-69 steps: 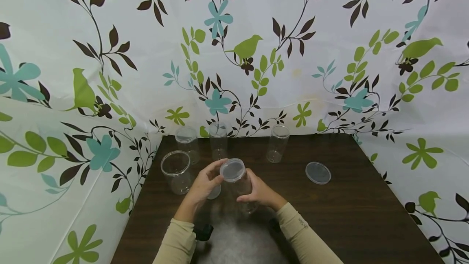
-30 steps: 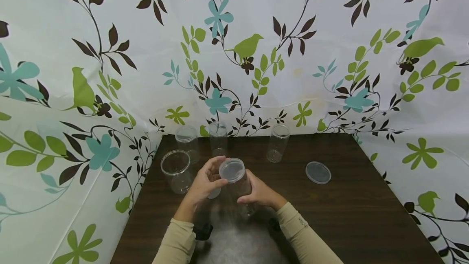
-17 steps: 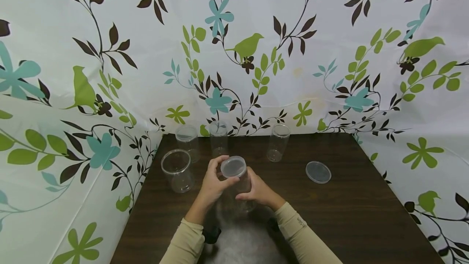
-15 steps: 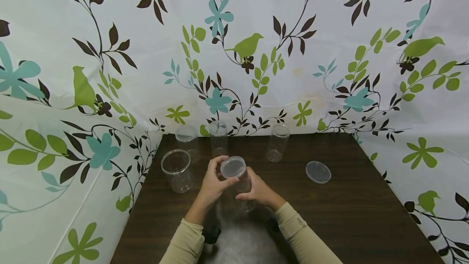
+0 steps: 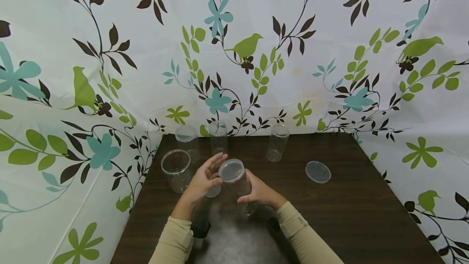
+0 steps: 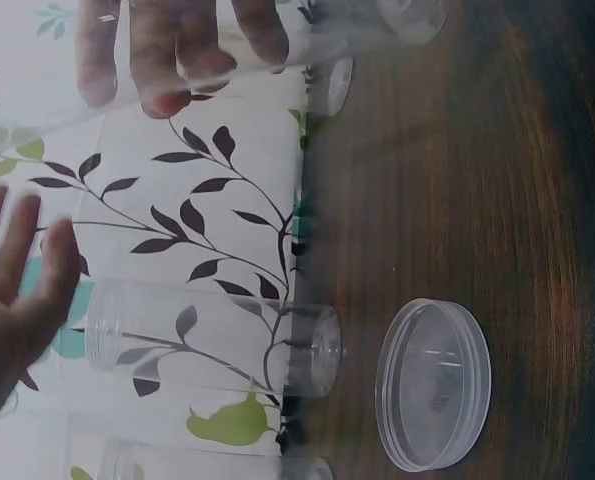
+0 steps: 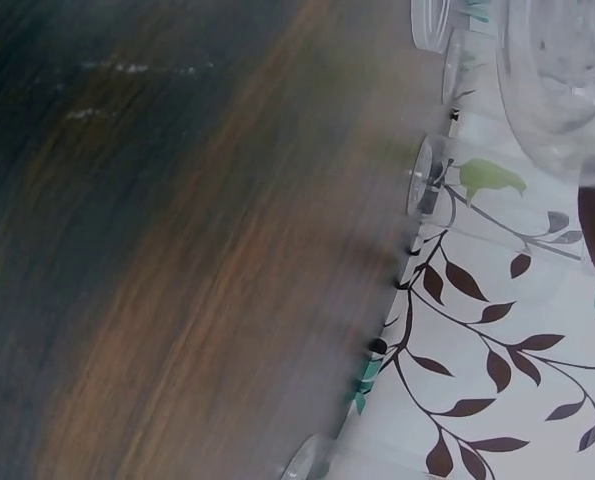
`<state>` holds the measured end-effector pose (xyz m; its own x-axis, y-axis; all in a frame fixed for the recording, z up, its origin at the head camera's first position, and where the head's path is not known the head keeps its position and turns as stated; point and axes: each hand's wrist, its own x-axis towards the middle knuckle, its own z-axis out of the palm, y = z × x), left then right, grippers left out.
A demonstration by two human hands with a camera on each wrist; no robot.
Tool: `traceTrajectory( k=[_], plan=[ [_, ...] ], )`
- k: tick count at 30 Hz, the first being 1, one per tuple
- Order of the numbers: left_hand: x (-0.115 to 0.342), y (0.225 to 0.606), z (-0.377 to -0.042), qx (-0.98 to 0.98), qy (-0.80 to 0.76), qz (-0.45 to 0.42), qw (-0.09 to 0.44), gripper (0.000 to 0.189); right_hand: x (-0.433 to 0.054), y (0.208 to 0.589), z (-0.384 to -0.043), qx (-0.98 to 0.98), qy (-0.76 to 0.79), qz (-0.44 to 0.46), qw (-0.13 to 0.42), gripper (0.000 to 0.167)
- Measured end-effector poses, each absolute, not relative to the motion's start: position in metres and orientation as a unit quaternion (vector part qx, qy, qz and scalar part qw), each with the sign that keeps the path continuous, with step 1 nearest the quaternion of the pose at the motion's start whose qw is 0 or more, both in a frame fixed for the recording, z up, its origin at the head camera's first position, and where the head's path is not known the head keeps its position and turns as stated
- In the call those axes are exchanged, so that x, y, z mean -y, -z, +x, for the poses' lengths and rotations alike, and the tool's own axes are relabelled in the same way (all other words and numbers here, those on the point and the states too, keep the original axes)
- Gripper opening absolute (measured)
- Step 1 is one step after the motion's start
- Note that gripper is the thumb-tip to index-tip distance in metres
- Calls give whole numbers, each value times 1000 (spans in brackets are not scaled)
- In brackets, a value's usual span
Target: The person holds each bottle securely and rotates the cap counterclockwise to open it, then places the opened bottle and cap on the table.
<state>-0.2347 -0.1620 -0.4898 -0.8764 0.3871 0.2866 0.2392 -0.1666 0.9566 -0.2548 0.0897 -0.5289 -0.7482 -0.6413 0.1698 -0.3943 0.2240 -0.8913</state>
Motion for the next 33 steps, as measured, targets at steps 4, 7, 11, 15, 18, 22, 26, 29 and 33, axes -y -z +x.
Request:
traceTrajectory(
  k=[4,7,11,15,18,22,26,29,33],
  plan=[
    [164,489,-235,-638,-718,268,75,78,-90,529,-255,-762,531,-342,143,95],
    [162,488,-233,-656,-708,251,72,72,-89,529,-255,-763,530,-342,140,92],
    [152,486,-230,-689,-698,192,40,73,-88,531,-255,-779,516,-337,118,93],
    [133,485,-226,-696,-709,113,2,81,-85,533,-256,-794,504,-328,90,96],
    [120,484,-222,-706,-704,65,-34,86,-83,535,-256,-792,511,-325,80,94],
    [112,483,-219,-729,-681,37,-67,92,-81,536,-256,-786,520,-325,73,92],
    [114,486,-218,-722,-685,55,-80,100,-80,536,-257,-788,516,-328,67,92],
    [121,489,-218,-708,-695,97,-79,111,-80,536,-256,-792,510,-329,64,92],
    [137,492,-220,-674,-717,174,-38,120,-84,533,-254,-788,511,-333,84,95]
  ],
)
